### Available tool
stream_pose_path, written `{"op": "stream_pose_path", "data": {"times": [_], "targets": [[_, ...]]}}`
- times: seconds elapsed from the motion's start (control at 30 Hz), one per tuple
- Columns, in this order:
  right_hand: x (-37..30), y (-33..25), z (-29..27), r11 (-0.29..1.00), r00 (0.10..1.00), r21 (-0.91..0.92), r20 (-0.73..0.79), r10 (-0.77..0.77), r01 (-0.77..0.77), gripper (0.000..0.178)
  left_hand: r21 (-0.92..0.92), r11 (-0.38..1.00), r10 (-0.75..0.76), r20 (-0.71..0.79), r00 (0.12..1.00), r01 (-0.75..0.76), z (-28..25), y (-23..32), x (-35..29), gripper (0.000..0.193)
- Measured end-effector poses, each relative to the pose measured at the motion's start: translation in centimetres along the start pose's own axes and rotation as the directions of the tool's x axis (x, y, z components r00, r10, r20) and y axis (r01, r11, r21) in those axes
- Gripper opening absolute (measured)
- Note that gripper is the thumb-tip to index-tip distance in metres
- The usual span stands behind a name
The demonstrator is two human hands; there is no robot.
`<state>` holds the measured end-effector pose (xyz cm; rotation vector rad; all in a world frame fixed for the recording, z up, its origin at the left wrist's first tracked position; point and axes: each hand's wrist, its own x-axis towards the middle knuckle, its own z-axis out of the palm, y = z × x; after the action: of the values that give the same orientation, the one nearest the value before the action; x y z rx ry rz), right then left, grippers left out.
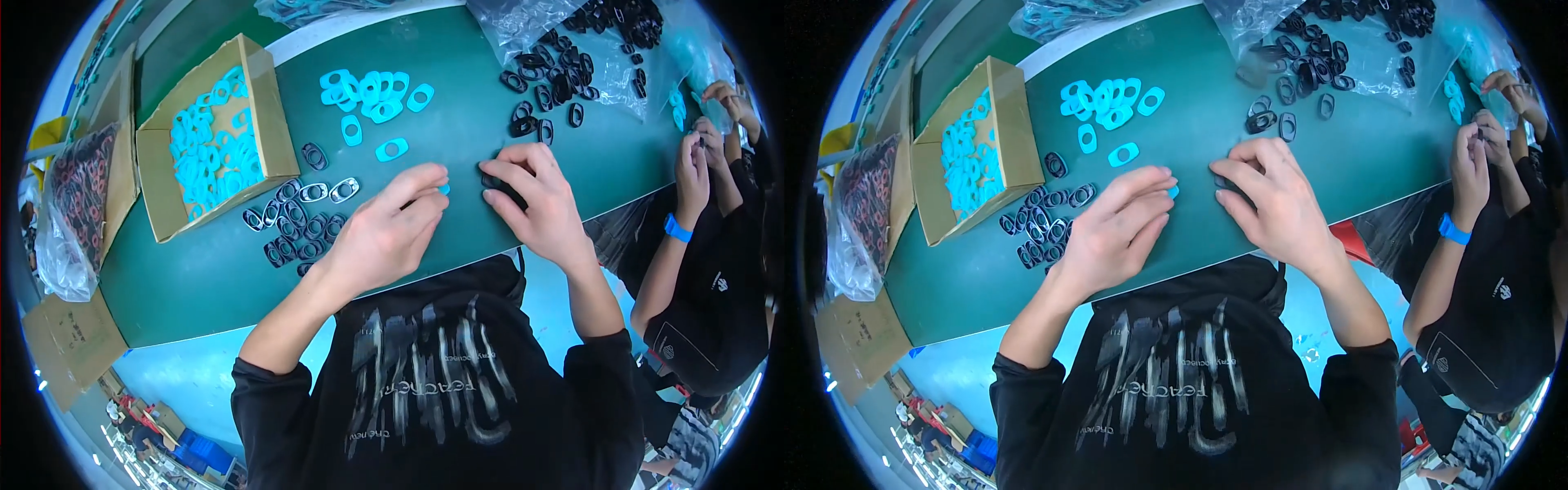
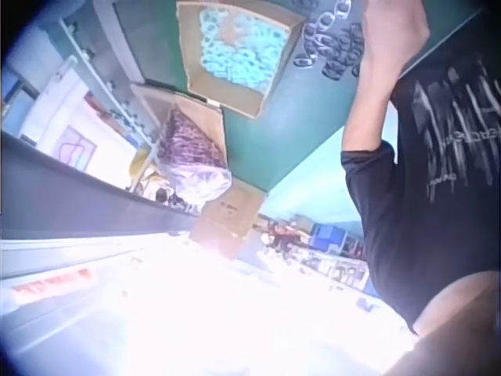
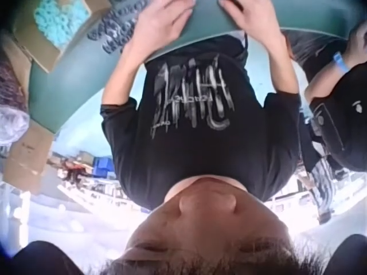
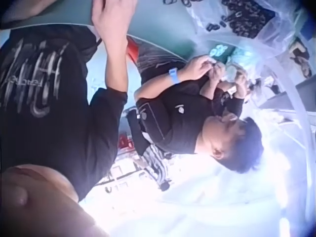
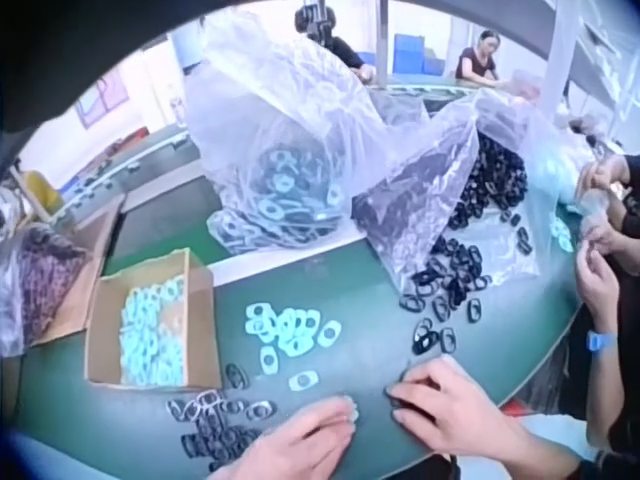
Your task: The person assembles small plastic components by hand, inserting black rings into blue oval frames on a production line.
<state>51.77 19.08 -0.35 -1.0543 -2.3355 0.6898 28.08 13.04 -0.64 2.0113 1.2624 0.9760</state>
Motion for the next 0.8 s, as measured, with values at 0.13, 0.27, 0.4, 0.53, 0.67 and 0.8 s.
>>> {"op": "stream_pose_path", "data": {"times": [0.13, 0.27, 0.4, 0.53, 0.67, 0.8], "targets": [[-0.2, 0.0, -0.1, 1.000, 1.000, -0.008, -0.021, 0.012, -0.012, 0.031, 0.000, 0.998, 0.066, -0.009, 0.998, -0.066, -1.0, 0.4, -0.1, 0.016], [0.0, -0.2, 0.1, 1.000, 1.000, -0.025, -0.027, 0.000, 0.000, 0.030, -0.031, 0.984, 0.174, 0.021, 0.984, -0.174, -0.7, -0.2, 0.2, 0.019], [0.1, -0.2, 0.3, 1.000, 0.999, -0.002, -0.030, 0.014, -0.014, 0.029, 0.016, 0.979, 0.203, 0.077, 0.976, -0.205, -0.7, -0.2, 0.4, 0.022], [-0.3, -0.1, 0.2, 0.999, 0.997, -0.035, -0.069, 0.032, -0.034, 0.032, 0.226, 0.970, 0.109, -0.068, 0.992, -0.092, -1.6, -0.1, 0.0, 0.027], [0.0, -0.9, -0.4, 0.993, 0.996, -0.067, -0.011, 0.092, -0.092, 0.031, 0.434, 0.901, 0.025, -0.058, 0.998, 0.002, -1.1, 0.1, 0.1, 0.029], [0.2, -1.2, -0.9, 0.981, 0.986, -0.111, 0.040, 0.162, -0.157, 0.030, 0.404, 0.910, 0.095, 0.001, 0.995, -0.087, -0.2, -0.7, 0.3, 0.029]]}}
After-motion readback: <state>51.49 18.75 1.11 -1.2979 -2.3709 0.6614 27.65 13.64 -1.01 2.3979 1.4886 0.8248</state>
